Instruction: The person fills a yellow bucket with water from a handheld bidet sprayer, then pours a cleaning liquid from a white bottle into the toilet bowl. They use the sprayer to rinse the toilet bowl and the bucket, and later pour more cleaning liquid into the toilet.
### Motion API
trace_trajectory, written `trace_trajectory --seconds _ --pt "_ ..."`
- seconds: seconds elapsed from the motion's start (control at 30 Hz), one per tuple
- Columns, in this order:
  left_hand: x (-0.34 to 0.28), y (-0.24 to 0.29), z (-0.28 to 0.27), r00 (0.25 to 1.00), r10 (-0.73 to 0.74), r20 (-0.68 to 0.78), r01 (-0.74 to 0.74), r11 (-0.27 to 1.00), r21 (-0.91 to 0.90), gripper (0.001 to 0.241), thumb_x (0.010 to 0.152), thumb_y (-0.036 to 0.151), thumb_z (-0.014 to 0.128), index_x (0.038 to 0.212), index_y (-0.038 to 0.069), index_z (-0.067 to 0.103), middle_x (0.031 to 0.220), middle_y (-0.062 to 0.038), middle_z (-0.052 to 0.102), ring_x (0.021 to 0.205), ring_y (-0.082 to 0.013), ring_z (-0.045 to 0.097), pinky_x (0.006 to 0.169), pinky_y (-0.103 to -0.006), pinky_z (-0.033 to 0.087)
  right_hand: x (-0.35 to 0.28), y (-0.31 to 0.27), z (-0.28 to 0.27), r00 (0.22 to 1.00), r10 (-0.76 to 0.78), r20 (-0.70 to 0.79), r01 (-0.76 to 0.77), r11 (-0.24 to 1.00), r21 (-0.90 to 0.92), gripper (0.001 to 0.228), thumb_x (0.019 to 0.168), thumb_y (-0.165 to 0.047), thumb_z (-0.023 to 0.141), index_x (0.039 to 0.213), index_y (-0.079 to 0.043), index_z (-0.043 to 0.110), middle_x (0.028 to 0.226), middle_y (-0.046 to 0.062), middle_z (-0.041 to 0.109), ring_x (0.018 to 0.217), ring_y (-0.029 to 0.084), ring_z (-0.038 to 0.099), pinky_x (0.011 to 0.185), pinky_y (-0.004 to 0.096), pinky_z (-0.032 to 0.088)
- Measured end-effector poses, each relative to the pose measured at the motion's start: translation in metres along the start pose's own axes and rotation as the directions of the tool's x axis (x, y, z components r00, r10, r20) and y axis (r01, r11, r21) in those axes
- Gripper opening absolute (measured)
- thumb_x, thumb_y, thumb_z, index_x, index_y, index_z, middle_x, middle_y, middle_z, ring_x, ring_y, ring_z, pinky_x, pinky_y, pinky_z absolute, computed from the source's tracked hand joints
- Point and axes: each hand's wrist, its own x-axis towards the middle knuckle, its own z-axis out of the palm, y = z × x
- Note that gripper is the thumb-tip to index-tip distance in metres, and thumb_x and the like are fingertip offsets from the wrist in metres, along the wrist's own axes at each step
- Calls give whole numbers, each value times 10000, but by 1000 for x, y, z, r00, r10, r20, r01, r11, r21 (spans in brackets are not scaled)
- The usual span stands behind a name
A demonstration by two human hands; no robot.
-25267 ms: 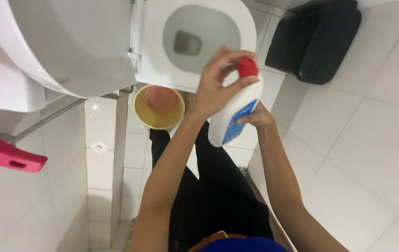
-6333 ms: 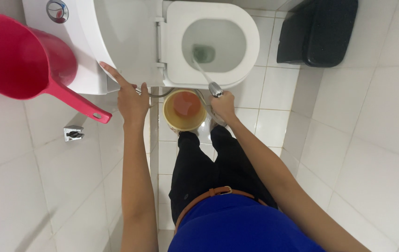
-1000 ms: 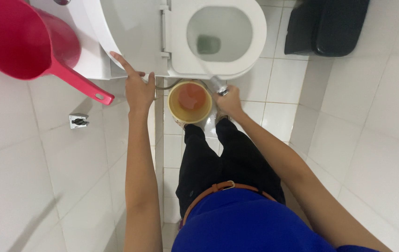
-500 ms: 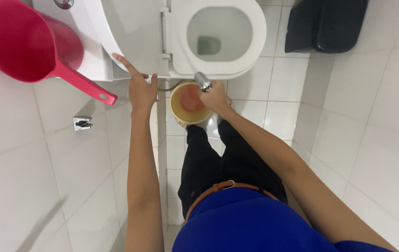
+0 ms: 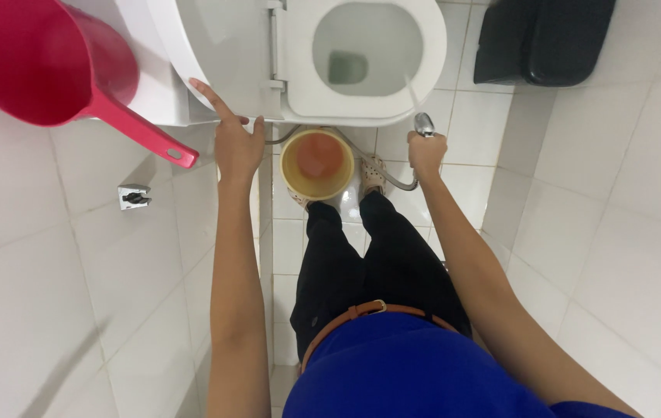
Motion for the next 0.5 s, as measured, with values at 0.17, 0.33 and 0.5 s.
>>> trace_trajectory --seconds 0.17,0.33,0.5 --pt "1 -3 7 999 31 -15 -32 998 -49 1245 971 136 756 1528 170 -357 1018 -196 758 947 -338 734 846 -435 583 -12 -15 22 989 3 146 -6 1000 24 177 782 -103 676 681 36 633 569 119 605 412 174 540 368 342 406" --pt "0 -3 4 999 42 -18 -43 997 -64 1245 973 135 755 1527 167 -360 1031 -199 758 960 -339 734 856 -428 587 -14 -23 42 994 -109 29 110 994 -14 209 777 -117 685 681 64 645 578 112 635 474 194 583 426 361 436" --pt "1 -1 5 1000 19 -10 -20 997 -74 1249 971 138 755 1524 173 -364 1025 -205 755 960 -341 731 849 -430 586 -11 -26 54 968 -236 83 234 972 30 189 754 -127 701 728 53 649 623 107 665 532 192 623 488 374 473"
